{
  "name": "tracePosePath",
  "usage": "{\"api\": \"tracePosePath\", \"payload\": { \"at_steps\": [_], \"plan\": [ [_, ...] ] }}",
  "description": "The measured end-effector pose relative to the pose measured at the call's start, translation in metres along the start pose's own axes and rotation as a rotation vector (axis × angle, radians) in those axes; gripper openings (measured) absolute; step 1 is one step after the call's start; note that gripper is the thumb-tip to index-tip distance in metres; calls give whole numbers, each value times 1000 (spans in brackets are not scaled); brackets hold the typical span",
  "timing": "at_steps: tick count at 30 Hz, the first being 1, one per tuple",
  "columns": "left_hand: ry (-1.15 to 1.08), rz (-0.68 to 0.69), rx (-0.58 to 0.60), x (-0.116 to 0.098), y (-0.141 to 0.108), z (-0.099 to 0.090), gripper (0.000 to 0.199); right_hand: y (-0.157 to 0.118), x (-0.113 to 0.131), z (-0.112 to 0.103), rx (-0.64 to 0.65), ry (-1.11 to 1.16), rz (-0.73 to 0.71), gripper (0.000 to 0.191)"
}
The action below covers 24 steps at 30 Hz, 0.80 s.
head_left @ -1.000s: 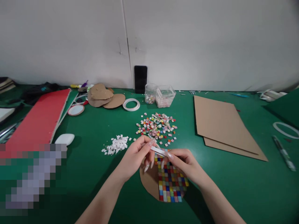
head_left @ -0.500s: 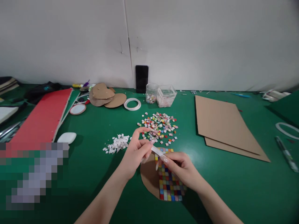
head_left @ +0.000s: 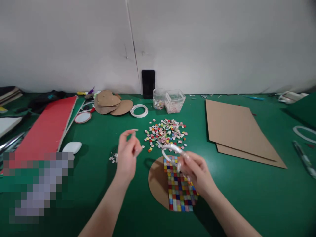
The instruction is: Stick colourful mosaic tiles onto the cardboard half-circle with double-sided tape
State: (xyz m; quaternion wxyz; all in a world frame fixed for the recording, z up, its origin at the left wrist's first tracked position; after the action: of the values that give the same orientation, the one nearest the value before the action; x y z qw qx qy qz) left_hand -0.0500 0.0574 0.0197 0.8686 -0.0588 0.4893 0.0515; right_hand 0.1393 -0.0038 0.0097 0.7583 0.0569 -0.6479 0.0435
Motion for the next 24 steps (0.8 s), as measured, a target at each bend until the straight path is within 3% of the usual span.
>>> {"api": "tracePosePath", "payload": {
  "at_steps": [1,4,9,12,18,24],
  "plan": [
    [50,-86,104,5,-6,6,13,2,-2,-2,-80,144,16,36],
    [172,-231,331,19,-28,21,17,8,-5,-1,-103,415,72,37],
    [205,-330,537,26,-53,31,23,2,-17,12,101,297,309,44],
    [234,-356,574,24,-58,33,26,-5,-26,20,116,245,419,44],
    [393,-349,601,21,-58,34,26,-11,-30,25,2,154,520,36],
    [581,-204,510,21,-55,31,32,-10,-24,19,138,130,437,37]
  ]
}}
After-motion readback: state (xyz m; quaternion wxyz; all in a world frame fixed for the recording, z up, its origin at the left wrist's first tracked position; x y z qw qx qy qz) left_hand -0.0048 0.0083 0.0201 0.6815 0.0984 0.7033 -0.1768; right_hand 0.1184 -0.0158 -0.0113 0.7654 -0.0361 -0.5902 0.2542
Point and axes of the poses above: each hand's wrist, its own y-axis towards the middle knuckle, its own z-axis out of the palm, x = y × z, the point moved 2 cm from there along y, towards the middle knuckle, and after that the axes turned 11 degrees about -y, right-handed, at the moved point
